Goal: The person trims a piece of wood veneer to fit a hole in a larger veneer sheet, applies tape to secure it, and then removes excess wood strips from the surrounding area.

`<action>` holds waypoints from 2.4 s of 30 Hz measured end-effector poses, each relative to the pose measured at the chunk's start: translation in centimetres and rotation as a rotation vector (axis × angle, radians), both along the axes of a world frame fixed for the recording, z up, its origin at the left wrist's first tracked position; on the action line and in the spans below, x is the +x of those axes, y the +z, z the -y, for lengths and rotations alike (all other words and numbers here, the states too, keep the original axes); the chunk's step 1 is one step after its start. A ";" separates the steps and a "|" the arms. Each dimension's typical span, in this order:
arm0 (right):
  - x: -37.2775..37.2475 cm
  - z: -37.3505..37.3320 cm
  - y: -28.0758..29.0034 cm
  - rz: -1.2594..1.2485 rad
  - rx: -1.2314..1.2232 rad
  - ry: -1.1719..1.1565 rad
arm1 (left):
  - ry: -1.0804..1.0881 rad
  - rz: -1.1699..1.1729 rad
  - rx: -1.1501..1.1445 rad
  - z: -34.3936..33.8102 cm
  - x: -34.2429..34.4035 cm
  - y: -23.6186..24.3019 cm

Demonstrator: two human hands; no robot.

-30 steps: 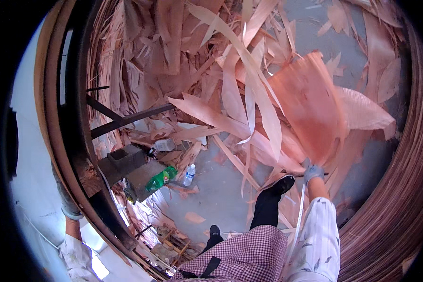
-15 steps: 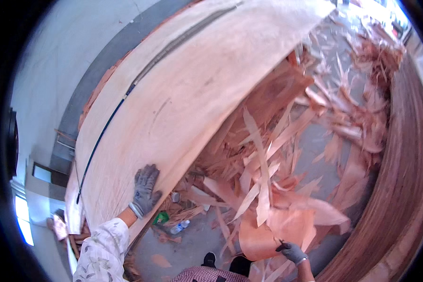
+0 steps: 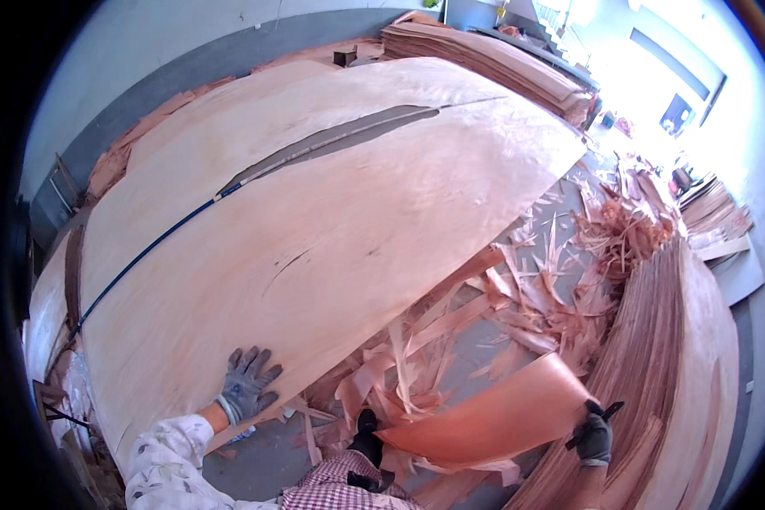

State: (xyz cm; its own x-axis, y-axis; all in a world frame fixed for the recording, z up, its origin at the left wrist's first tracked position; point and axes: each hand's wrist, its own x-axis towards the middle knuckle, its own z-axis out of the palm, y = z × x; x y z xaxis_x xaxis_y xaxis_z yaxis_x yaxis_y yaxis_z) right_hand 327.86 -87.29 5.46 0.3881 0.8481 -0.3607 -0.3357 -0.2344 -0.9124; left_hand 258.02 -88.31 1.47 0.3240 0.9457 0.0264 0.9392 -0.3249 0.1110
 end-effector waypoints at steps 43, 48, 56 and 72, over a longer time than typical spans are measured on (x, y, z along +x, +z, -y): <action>-36.3 -36.3 4.1 0.899 1.067 1.774 | 1.151 2.157 0.038 -19.9 14.0 1.2; -31.5 -43.9 2.1 1.174 0.606 1.301 | 1.203 2.079 0.015 -19.4 12.9 0.0; -26.4 -45.4 -2.7 1.250 0.447 1.170 | 1.260 2.091 -0.017 -20.1 12.6 0.3; -20.4 -51.5 22.0 0.719 0.267 1.115 | 0.995 2.206 -0.379 -17.2 17.0 4.2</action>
